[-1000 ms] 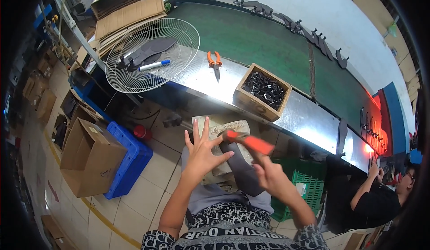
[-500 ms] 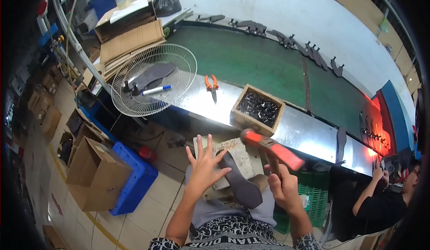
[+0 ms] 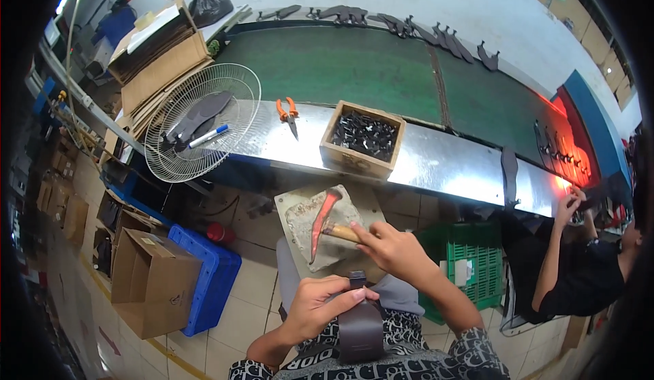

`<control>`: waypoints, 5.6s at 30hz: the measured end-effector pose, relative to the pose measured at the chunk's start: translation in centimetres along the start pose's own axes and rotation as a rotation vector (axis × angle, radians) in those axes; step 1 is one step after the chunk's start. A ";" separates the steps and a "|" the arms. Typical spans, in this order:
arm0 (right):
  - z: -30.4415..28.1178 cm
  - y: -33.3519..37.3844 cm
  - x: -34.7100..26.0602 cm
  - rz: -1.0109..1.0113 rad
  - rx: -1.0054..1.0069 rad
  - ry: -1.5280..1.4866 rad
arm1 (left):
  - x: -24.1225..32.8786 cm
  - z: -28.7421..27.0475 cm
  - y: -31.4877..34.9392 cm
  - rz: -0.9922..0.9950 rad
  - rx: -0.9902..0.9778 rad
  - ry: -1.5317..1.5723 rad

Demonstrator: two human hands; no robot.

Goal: Hammering and refining shoe soles on a workbench during the manufacturing process.

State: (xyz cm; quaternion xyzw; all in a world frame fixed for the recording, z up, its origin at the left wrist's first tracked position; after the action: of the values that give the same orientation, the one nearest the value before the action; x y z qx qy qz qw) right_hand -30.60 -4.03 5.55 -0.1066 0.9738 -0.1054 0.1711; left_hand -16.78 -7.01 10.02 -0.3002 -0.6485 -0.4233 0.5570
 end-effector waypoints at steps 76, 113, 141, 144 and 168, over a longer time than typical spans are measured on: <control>-7.5 21.7 8.8 0.466 1.460 -1.140 | 0.3 10.2 -24.8 0.114 -0.023 -0.002; 2.1 -27.3 13.8 -0.338 -0.114 -0.217 | -5.7 -13.3 8.8 0.196 0.617 -0.073; -11.1 1.2 -2.7 -0.136 -0.448 -0.553 | -0.3 0.8 0.8 -0.266 -0.086 0.351; -10.8 1.4 -2.8 -0.144 -0.461 -0.489 | -0.8 0.9 0.5 -0.285 -0.076 0.357; -9.8 0.9 -3.5 -0.132 -0.424 -0.463 | -2.4 1.1 1.0 -0.382 -0.090 0.447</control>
State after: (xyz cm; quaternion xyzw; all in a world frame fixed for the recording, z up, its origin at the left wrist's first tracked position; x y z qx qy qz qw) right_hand -31.02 -0.63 15.46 -0.2242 0.9002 0.1162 0.3549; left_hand -15.96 -5.41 7.84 -0.0964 -0.5351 -0.6041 0.5826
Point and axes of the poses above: each hand's wrist, its own y-axis away from the middle knuckle, its own z-axis out of the palm, x = y × z, the point moved 8 cm from there along -y, towards the middle knuckle, and after that the axes turned 11 degrees about -z, right-handed, at the moved point
